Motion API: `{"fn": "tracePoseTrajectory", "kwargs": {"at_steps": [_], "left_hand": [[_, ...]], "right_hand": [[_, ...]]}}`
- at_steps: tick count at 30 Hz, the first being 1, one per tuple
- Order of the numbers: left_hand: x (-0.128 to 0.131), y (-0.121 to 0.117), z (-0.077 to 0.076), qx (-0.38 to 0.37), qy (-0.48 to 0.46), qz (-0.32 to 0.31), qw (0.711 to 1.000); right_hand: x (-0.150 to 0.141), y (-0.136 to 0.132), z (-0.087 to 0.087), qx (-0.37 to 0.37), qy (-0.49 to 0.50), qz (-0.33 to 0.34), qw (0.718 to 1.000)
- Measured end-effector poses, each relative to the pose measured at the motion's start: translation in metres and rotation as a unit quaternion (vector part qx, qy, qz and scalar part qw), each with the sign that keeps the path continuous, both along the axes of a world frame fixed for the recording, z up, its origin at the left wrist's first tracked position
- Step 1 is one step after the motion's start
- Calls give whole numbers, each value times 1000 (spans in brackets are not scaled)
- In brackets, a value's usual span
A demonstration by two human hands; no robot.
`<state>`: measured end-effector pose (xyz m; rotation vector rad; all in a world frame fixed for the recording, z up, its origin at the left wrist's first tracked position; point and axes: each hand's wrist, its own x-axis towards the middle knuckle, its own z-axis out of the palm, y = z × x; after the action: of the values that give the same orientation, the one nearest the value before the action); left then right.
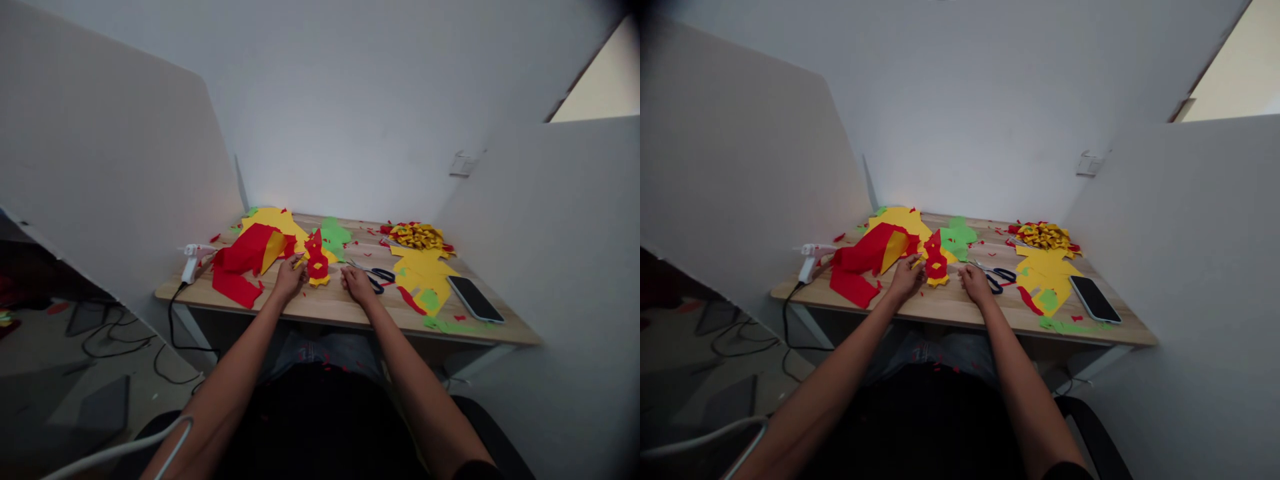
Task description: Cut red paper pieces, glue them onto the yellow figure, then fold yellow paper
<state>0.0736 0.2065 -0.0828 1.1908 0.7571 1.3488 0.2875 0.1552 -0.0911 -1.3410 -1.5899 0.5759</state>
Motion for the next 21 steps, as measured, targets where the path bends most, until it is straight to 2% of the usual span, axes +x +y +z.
{"fn": "tracePoseTrajectory", "kwargs": {"at_steps": [11,21], "left_hand": [[1,-4,1,-25,-41,-6,999],[24,-5,5,-81,-87,-71,990]], "right_hand": [[1,0,-3,0,-9,6,1000],[2,7,-9,13,4,-28,1000]]}}
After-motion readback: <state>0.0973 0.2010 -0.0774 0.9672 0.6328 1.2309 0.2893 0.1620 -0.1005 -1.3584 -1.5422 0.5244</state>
